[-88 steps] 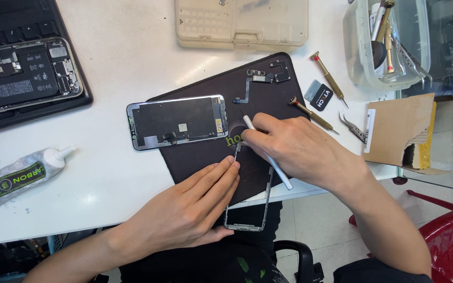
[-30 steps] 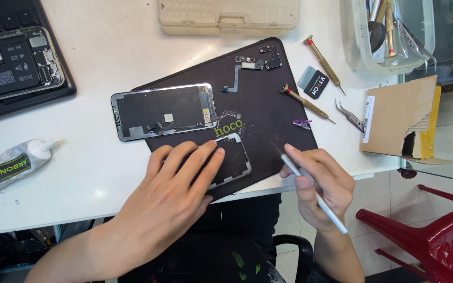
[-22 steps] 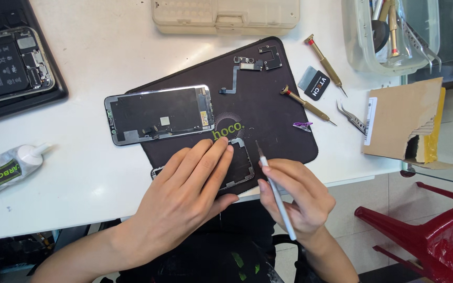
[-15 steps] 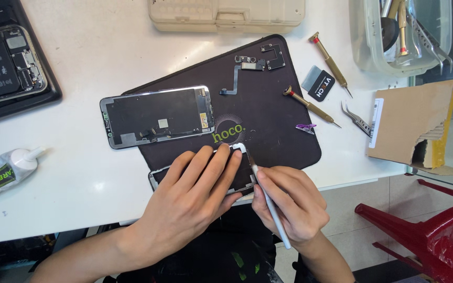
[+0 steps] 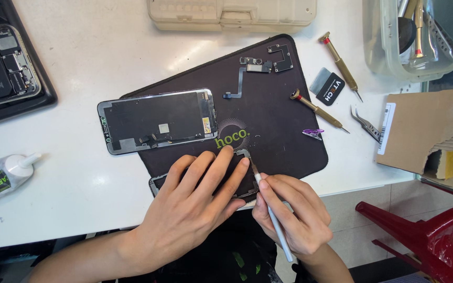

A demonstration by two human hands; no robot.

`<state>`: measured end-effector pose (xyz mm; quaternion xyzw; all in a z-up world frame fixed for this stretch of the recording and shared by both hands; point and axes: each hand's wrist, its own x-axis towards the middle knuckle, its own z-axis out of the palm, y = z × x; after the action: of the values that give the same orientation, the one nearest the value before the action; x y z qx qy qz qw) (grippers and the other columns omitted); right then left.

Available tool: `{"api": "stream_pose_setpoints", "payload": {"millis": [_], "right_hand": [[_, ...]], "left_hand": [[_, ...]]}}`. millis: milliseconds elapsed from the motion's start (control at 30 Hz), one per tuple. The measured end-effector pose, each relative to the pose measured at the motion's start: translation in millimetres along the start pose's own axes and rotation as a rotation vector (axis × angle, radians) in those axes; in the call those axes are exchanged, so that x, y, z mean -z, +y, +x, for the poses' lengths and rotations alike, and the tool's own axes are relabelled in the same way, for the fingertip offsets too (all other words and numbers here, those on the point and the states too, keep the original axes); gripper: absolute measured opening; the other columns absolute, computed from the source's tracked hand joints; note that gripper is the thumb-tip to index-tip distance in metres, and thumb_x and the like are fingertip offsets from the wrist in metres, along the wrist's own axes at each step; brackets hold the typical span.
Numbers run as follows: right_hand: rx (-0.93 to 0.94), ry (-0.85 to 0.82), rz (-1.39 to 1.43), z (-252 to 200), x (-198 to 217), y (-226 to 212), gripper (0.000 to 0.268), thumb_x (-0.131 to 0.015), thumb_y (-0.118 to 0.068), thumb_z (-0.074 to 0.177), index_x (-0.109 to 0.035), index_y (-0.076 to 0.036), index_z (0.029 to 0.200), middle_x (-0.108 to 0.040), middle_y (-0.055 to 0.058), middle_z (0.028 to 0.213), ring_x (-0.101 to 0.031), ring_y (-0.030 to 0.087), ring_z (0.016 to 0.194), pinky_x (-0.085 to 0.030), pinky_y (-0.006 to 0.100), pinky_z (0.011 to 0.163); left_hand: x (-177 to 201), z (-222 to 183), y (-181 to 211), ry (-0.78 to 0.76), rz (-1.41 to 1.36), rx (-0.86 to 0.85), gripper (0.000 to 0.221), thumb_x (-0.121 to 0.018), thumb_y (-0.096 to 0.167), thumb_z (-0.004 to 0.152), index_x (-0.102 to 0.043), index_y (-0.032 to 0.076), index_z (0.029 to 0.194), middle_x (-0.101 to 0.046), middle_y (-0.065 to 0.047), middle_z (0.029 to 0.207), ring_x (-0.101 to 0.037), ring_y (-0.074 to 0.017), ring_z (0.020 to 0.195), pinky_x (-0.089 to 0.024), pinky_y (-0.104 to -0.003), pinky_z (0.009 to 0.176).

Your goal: The person uses a precision knife to scrape adhesive residue from the edges of a smartphone frame. They then use a rotary tool to grind the frame edges and continue scraping with the knife. The task involves careful handling of small components on a workbench.

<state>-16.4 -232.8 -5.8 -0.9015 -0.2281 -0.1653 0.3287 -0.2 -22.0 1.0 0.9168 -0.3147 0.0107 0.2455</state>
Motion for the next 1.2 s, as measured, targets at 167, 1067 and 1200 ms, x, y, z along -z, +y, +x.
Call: {"api": "stream_pose_setpoints", "payload": {"millis": [167, 1067, 1200], "right_hand": [[-0.007, -0.011, -0.020, -3, -1, -1, 0.023, -0.080, 0.001, 0.081, -0.071, 0.004, 0.103, -0.074, 0.018, 0.098, -0.076, 0.029, 0.091, -0.066, 0.035, 0.078], [-0.027, -0.040, -0.084, 7, -1, -13, 0.025, -0.078, 0.003, 0.083, -0.071, 0.006, 0.106, -0.072, 0.019, 0.098, -0.075, 0.030, 0.093, -0.066, 0.037, 0.080], [-0.027, -0.045, -0.079, 8, -3, -12, 0.025, -0.078, 0.004, 0.083, -0.070, 0.009, 0.107, -0.072, 0.021, 0.099, -0.075, 0.031, 0.092, -0.065, 0.037, 0.078]], "left_hand": [[1, 3, 1, -0.005, 0.016, -0.011, 0.059, -0.065, 0.040, 0.096, -0.061, 0.000, 0.139, -0.055, -0.018, 0.134, -0.052, -0.0311, 0.120, -0.043, -0.046, 0.099], [3, 4, -2, 0.001, -0.001, -0.005, 0.056, -0.065, 0.038, 0.096, -0.061, 0.002, 0.139, -0.057, -0.016, 0.134, -0.052, -0.0296, 0.120, -0.042, -0.045, 0.099], [3, 4, -2, -0.004, 0.010, -0.012, 0.056, -0.065, 0.038, 0.096, -0.062, 0.002, 0.139, -0.057, -0.015, 0.135, -0.052, -0.0292, 0.120, -0.042, -0.045, 0.099]]}}
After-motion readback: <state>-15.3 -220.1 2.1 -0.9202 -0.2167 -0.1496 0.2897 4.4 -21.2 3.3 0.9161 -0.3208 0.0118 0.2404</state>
